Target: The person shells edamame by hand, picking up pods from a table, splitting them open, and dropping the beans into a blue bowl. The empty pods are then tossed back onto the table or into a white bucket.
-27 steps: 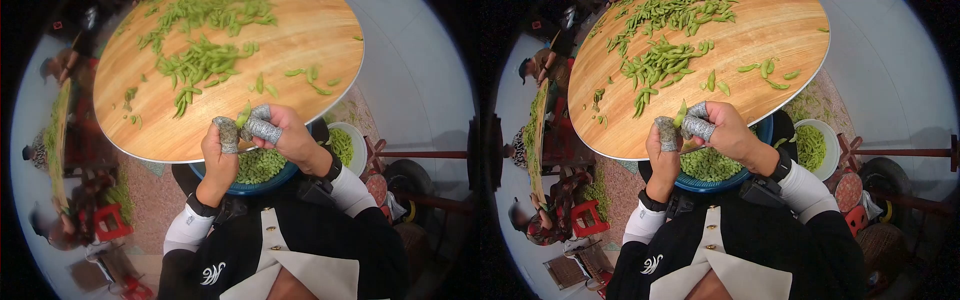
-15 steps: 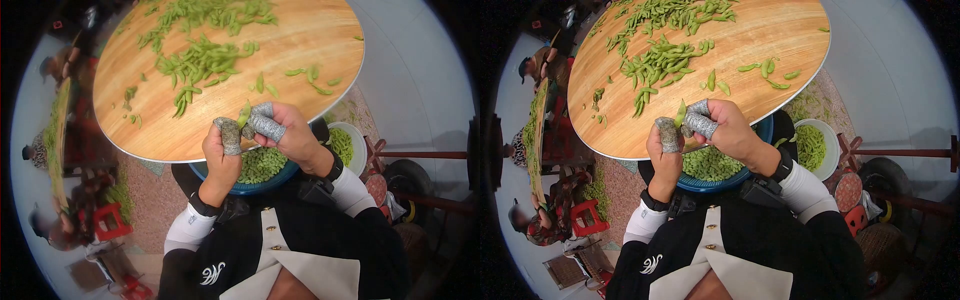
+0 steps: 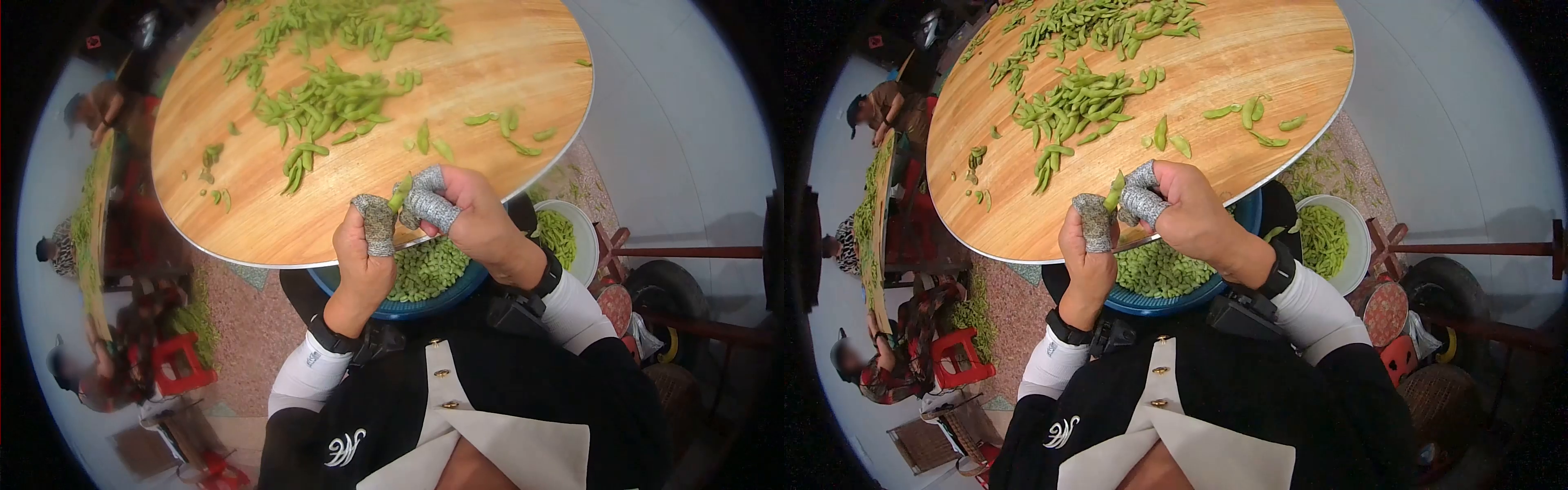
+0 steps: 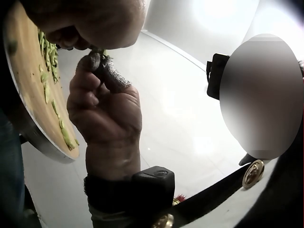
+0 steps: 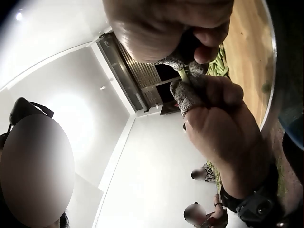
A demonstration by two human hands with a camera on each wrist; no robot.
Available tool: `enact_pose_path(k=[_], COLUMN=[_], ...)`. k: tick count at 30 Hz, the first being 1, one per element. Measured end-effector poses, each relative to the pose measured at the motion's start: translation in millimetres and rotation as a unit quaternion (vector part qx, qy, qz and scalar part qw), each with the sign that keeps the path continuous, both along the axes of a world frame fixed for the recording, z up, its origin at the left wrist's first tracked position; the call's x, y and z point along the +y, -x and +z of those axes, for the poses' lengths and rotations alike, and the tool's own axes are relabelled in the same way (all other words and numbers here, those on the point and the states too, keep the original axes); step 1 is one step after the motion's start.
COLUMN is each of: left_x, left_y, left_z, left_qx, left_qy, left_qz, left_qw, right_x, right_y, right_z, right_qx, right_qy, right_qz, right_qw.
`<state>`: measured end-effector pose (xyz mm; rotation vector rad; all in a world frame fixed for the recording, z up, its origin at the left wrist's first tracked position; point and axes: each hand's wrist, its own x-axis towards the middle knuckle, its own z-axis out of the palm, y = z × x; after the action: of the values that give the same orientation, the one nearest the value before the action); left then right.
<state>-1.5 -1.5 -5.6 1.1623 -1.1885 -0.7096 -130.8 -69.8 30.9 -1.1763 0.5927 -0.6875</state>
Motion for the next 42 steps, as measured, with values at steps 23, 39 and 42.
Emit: enact_pose_path(k=[23,39,42], left_x=[-3.1,-8.7,-9.5], left_y=[10.9,-3.0,-8.6], left_z=[8.6,10.4,15.8], left_qx=[0.371,0.136,0.382], left_qy=[-0.086,-0.109,-0.181], left_qz=[-0.155,-0.136,-0.180], left_qw=[0.912,0.975,0.888], right_x=[-4.5,-7.4,-8.6], right_y=[3.6,6.6,5.9], right_z=[-11.5,-11.9,-16.2], right_qx=[-0.069,-0.028,-0.042], right_qy=[0.051,-0.016,0.011], right_qz=[0.015,0.025,0.036], right_qw=[0.996,0.999,0.998])
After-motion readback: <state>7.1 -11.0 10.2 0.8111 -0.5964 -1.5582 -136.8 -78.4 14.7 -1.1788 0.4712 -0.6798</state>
